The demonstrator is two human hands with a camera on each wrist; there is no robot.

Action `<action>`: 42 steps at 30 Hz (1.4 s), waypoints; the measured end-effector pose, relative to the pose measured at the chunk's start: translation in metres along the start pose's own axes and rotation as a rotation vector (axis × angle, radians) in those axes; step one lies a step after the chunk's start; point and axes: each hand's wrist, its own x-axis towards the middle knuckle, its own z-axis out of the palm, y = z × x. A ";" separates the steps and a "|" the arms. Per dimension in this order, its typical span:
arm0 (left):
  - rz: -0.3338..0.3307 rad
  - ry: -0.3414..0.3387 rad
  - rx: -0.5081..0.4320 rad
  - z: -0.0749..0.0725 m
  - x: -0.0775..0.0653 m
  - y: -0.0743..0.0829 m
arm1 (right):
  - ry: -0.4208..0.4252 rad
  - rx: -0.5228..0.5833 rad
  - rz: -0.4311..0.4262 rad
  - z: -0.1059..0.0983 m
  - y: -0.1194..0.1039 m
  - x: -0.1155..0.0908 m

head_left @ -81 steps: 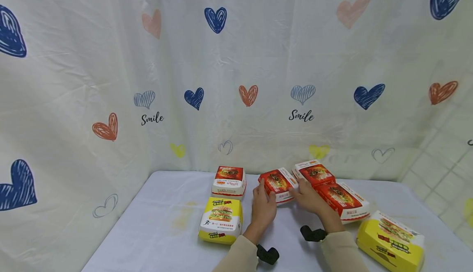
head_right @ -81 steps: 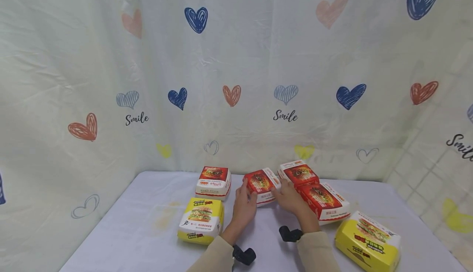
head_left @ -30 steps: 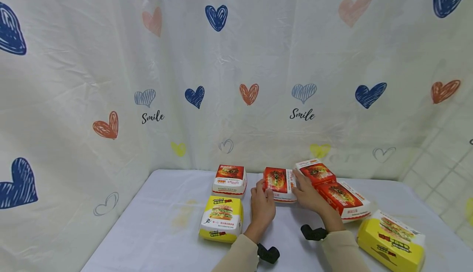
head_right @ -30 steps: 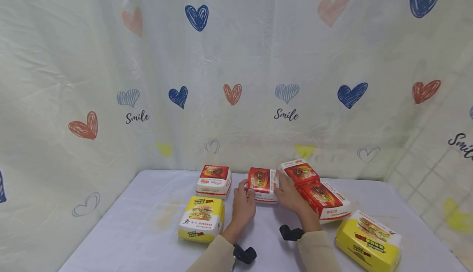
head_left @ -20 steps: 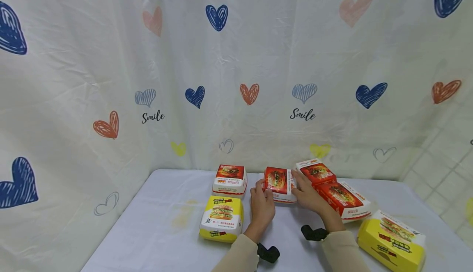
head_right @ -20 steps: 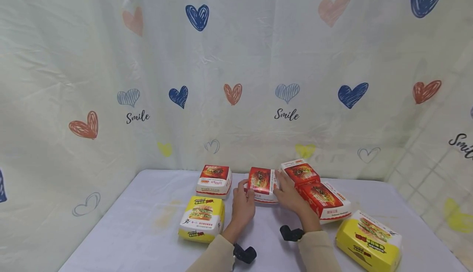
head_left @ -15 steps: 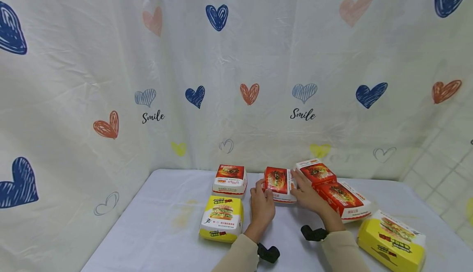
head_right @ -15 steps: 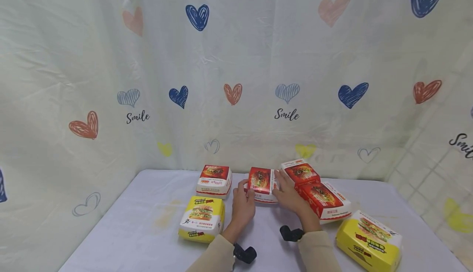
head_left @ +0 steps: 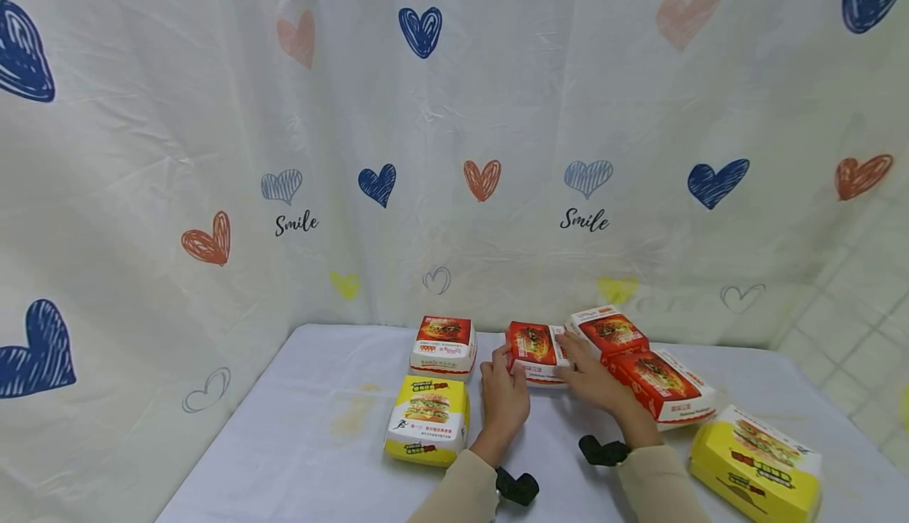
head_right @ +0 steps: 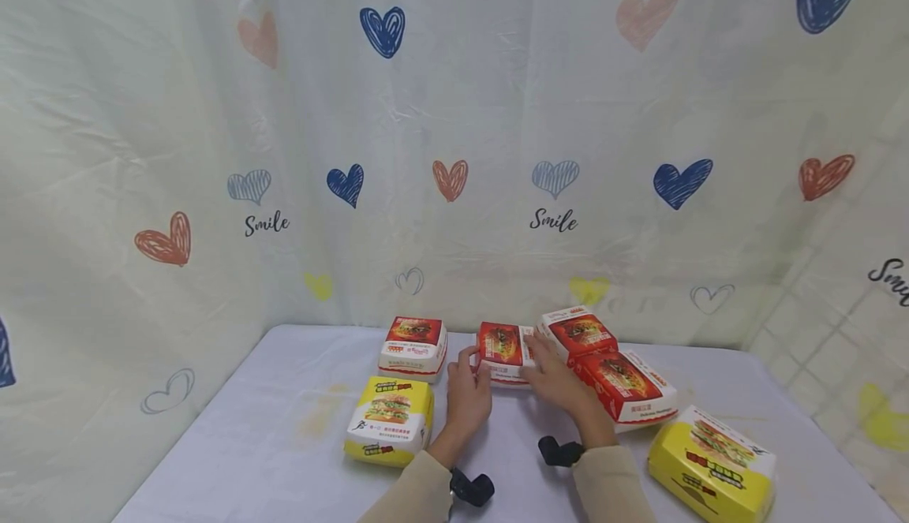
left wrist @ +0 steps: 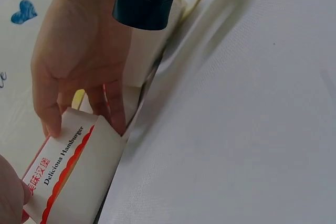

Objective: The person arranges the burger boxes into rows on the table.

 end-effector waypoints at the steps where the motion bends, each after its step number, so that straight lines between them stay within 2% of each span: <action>1: -0.004 0.000 -0.001 0.000 0.000 0.000 | 0.001 -0.001 0.014 0.000 -0.001 -0.001; 6: -0.028 0.005 0.003 0.000 0.001 -0.001 | -0.002 -0.020 0.083 0.000 -0.003 -0.003; 10: -0.046 0.006 0.001 -0.001 0.001 0.000 | 0.000 -0.033 0.094 -0.001 -0.004 -0.003; 19: -0.056 0.008 -0.003 -0.001 -0.001 0.003 | 0.012 -0.092 0.067 -0.008 -0.007 -0.004; 24: -0.061 0.007 -0.007 0.001 0.000 0.003 | 0.021 -0.070 0.068 -0.011 -0.011 -0.005; 32: -0.055 -0.023 -0.004 0.003 0.000 0.001 | 0.118 -0.107 -0.011 -0.009 -0.003 0.000; 35: -0.055 -0.026 -0.004 0.003 0.000 0.001 | 0.138 -0.080 -0.022 -0.006 0.000 0.001; 42: -0.078 -0.007 -0.076 0.005 -0.001 0.003 | 0.109 0.018 -0.025 -0.003 0.001 0.004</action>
